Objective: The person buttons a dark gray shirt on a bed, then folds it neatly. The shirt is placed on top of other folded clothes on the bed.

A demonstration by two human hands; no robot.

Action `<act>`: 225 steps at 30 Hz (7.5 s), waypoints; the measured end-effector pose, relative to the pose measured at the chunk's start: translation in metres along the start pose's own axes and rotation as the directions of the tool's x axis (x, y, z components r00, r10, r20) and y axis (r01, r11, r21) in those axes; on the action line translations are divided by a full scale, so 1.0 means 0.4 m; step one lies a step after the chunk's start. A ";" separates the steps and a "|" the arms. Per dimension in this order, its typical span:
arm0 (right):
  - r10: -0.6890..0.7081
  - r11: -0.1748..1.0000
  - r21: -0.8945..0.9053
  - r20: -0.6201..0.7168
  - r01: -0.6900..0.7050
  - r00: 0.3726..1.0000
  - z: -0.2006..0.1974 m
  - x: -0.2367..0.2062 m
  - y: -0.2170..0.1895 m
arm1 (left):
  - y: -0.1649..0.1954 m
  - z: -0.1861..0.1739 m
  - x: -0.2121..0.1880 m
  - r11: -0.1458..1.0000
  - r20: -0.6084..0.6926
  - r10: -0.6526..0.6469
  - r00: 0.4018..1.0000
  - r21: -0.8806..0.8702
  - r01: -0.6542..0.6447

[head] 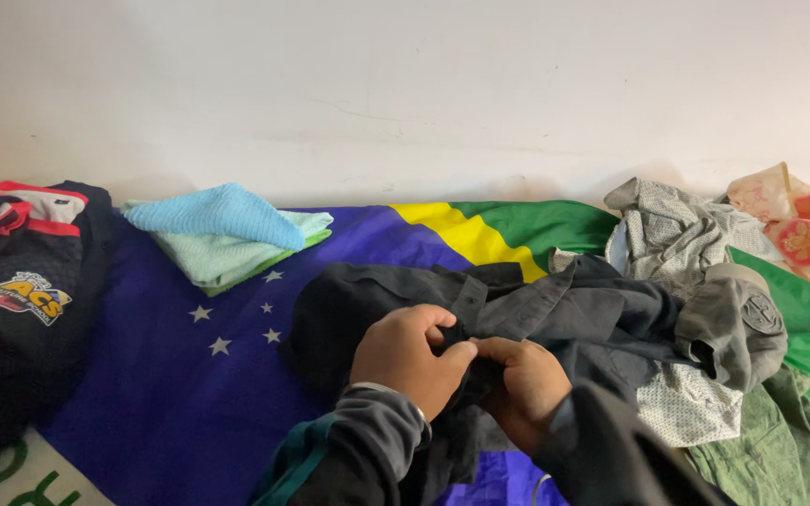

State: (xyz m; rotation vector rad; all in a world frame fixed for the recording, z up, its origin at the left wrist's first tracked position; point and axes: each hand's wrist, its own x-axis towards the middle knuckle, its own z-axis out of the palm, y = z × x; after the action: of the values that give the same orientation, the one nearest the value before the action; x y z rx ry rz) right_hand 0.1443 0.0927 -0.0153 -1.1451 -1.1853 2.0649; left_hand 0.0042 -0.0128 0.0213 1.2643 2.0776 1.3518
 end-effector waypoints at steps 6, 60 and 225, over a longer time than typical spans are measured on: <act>0.069 0.981 0.181 0.044 -0.076 0.997 0.013 -0.014 -0.009 | 0.018 0.020 0.020 0.964 0.001 0.133 0.991 0.232 -0.130; -0.177 0.943 -0.319 -0.248 0.092 0.952 0.022 -0.078 -0.087 | 0.000 0.043 0.029 0.903 0.196 -0.107 0.975 -0.390 0.178; -0.281 0.957 -0.119 -0.169 0.264 0.945 0.013 -0.080 -0.014 | -0.039 0.033 0.013 0.809 0.301 -0.156 0.941 -0.507 0.296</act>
State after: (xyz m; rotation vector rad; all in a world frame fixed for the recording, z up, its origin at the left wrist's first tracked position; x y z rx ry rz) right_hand 0.1567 0.0696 0.0046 -1.1170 -1.2822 1.6748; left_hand 0.0028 -0.0034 0.0023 0.8468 1.4592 1.4469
